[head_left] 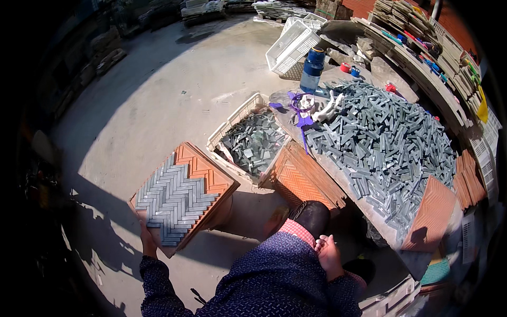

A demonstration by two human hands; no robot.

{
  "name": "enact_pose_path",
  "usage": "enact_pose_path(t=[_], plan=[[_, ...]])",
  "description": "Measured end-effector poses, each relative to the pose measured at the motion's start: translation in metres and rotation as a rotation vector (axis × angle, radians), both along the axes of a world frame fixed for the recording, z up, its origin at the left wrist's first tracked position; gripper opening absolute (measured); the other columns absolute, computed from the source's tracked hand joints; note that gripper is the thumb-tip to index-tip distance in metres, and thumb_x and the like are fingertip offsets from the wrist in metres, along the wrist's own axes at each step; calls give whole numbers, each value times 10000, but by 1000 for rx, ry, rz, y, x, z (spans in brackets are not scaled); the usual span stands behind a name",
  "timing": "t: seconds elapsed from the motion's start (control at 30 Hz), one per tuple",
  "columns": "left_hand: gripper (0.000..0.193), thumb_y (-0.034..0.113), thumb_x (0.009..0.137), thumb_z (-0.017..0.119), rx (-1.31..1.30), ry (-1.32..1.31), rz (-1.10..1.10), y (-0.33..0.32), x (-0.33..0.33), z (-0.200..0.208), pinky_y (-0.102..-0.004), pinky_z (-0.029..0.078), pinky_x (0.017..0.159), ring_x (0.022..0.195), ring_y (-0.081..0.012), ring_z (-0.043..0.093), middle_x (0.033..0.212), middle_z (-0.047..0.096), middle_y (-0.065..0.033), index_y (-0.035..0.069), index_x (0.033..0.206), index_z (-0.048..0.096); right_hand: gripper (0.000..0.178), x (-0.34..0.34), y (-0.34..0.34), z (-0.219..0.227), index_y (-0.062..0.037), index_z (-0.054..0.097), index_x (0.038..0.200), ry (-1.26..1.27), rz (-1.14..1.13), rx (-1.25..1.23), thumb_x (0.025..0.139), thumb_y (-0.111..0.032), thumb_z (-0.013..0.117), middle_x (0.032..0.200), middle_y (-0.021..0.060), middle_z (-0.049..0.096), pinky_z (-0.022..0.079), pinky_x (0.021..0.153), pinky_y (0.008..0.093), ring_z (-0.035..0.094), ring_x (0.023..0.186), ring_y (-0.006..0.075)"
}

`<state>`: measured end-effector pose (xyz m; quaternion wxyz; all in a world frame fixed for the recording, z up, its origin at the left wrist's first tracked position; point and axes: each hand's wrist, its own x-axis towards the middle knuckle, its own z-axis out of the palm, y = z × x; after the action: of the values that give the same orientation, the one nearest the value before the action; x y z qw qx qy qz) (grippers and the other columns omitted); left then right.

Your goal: The person arranges small gray rectangular tiles onto a square orange board to form a herringbone pattern. They pick tiles from a nearby pile, place them one by one, and occasionally adjust their positions. The person completes one board and begins working on a second board.

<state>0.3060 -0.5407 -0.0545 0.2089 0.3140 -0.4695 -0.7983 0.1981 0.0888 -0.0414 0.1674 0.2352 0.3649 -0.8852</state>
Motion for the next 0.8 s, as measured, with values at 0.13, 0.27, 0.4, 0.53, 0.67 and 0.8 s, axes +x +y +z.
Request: enact_pose_path(t=[0.13,0.27,0.4,0.53,0.67,0.8], plan=[[781,613,938,301,-557,-564,177,-10,0,3,-381,432,900,1073,-278,571,1164,602,-186,-86,1178,552,401,3,-4,3,-50,530,1027,-25,13,18,975,-428,408,843,57,579,481,717,279,559,748,157],[786,614,945,239,-897,-934,-115,-15,-7,14,-395,406,921,1115,-356,535,1179,570,-256,-66,1279,449,420,6,4,-4,-21,538,1023,-9,-22,-39,971,-423,426,860,83,597,495,732,293,572,773,170],[787,621,939,205,-1067,-966,-2,-28,-8,3,-471,423,812,942,-436,573,923,614,-298,-70,1042,567,428,5,-1,-7,-23,533,1041,-4,-14,-65,969,-431,424,870,83,597,498,735,289,576,771,167],[832,617,937,160,-1460,-1000,-39,-57,1,-13,-520,432,747,844,-464,590,811,628,-293,-61,858,634,436,5,-6,-6,-25,530,1044,-38,-17,-73,975,-436,402,853,76,597,498,727,285,575,756,165],[819,610,938,150,-1455,-1114,-118,-29,-14,5,-526,440,727,822,-460,597,794,628,-282,-41,838,638,447,8,-1,-10,-29,534,1033,-33,-59,-64,971,-451,400,835,71,596,494,714,280,570,734,161],[642,536,957,240,-1094,-1165,-145,-13,-22,34,-418,446,666,768,-369,581,854,619,-206,8,1017,600,445,12,3,-9,-31,523,1047,-33,-52,-102,970,-452,401,856,69,591,493,716,273,567,754,155]])
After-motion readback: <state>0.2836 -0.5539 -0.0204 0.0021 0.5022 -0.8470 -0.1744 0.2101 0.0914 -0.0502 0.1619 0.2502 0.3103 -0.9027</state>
